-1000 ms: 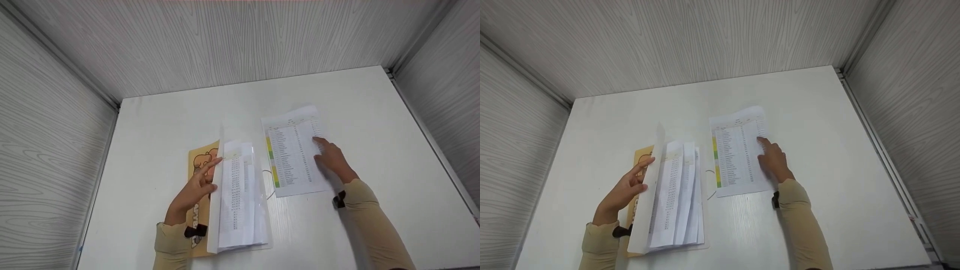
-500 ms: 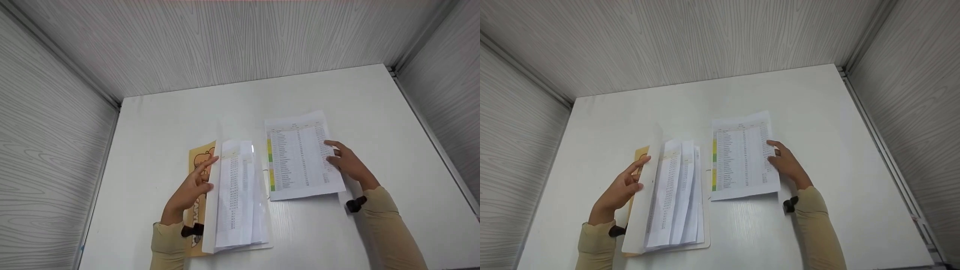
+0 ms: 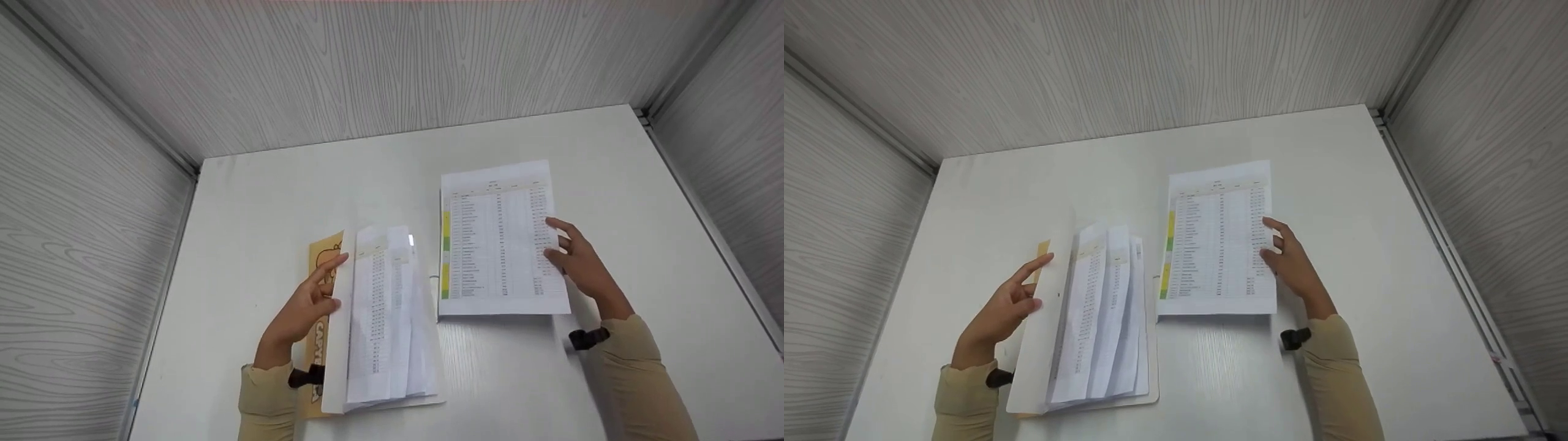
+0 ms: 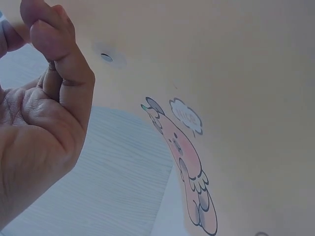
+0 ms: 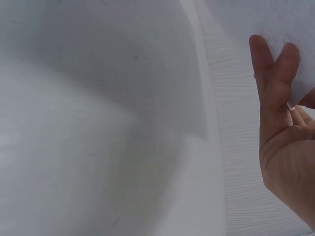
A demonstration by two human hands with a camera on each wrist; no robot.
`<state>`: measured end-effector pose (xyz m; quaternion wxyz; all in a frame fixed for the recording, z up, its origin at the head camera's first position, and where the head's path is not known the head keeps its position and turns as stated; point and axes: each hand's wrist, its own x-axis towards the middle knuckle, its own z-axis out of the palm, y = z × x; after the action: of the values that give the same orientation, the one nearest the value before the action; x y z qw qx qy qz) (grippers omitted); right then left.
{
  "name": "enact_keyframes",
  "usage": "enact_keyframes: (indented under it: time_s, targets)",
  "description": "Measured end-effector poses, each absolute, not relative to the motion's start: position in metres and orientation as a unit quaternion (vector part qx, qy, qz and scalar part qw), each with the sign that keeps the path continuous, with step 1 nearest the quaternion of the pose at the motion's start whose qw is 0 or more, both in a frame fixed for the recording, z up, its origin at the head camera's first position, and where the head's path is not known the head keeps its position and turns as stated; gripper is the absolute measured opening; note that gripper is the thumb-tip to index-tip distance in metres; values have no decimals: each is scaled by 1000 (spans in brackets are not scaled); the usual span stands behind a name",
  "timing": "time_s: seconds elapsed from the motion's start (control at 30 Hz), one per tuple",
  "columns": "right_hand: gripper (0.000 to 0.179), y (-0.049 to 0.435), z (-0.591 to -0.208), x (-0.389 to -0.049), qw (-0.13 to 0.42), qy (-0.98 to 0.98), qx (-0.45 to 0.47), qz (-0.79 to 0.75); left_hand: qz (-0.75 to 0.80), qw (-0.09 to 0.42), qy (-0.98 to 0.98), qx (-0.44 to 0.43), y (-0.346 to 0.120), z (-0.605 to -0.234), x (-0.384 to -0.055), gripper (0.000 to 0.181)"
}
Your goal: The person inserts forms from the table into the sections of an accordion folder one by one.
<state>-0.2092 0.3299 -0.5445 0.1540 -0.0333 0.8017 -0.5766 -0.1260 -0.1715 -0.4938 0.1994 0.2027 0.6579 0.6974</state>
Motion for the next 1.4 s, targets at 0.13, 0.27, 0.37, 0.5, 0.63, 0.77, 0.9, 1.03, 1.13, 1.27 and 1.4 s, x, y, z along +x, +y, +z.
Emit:
enact_keyframes:
  time_s: [0.13, 0.27, 0.37, 0.5, 0.63, 0.77, 0.9, 1.03, 1.13, 1.27, 1.4]
  targets:
    - [63, 325, -543, -210, 137, 792, -32, -595, 703, 200, 652, 199, -175, -494, -126, 74]
    - [65, 318, -545, -213, 125, 777, -24, -617, 689, 178, 672, 204, -176, -494, -126, 74]
    - [65, 312, -547, -216, 114, 774, -20, -623, 685, 169, 679, 203, -177, -494, -126, 74]
    - [64, 303, -548, -219, 103, 780, -12, -617, 689, 165, 677, 199, -177, -493, -126, 74]
    - [65, 294, -550, -221, 98, 785, -6, -612, 689, 162, 677, 201, -177, -493, -126, 74]
    - [65, 285, -551, -222, 93, 791, -3, -605, 697, 174, 666, 198, -177, -492, -127, 74]
    - [64, 277, -552, -223, 83, 802, -5, -592, 699, 180, 664, 192, -177, -492, -127, 75]
    - [64, 272, -553, -222, 80, 811, -9, -579, 702, 186, 660, 191, -176, -496, -130, 74]
    - [65, 272, -553, -222, 82, 814, -7, -575, 698, 182, 665, 193, -176, -498, -132, 74]
    - [64, 276, -552, -222, 84, 813, 1, -576, 704, 182, 659, 193, -175, -501, -136, 74]
    - [65, 278, -540, -223, 100, 805, 9, -584, 716, 198, 642, 187, -176, -493, -141, 74]
